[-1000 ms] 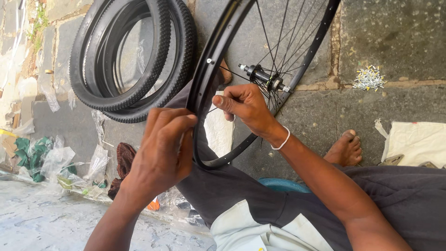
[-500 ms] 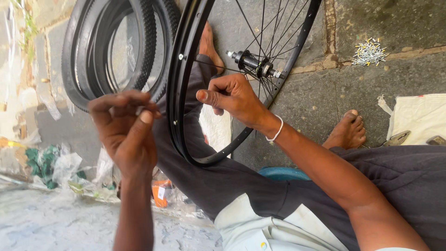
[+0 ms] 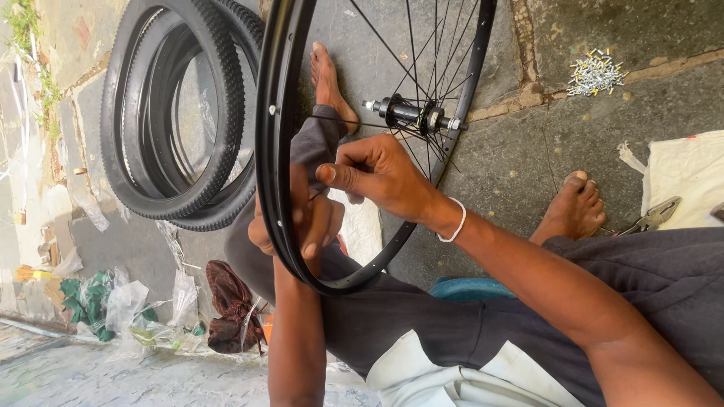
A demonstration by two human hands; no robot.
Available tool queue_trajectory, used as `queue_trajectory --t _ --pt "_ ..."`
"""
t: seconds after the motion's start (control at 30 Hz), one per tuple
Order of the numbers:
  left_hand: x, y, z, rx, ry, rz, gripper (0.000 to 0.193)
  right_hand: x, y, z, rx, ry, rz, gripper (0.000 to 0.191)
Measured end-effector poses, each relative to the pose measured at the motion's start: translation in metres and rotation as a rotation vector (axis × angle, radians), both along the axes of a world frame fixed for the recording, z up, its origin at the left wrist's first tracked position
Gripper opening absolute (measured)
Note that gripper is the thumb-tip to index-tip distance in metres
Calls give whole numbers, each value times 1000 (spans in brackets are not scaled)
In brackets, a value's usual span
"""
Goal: The person builds a bicycle wheel by inserting metal spokes into a hub and then threading the other end of the spokes through holes in a rim, securing them with small fasteners.
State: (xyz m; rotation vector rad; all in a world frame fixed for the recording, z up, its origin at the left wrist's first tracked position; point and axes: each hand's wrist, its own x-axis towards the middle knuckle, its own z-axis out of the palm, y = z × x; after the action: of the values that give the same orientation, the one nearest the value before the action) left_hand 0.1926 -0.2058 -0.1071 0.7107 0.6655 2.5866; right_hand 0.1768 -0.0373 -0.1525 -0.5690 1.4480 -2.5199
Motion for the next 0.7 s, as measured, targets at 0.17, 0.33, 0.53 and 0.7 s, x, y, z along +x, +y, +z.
queue_trajectory --t 0.17,0.33,0.53,0.7 --pt "1 6 10 -150 15 57 25 1 0 1 -124 -8 43 43" --pt "-2 4 9 -151 56 31 21 2 1 1 -96 -40 45 44" --pt "-1 3 5 -73 46 38 19 2 1 3 -55 -33 26 44" --pt "-2 4 8 -96 64 59 17 3 1 3 -45 -21 19 43"
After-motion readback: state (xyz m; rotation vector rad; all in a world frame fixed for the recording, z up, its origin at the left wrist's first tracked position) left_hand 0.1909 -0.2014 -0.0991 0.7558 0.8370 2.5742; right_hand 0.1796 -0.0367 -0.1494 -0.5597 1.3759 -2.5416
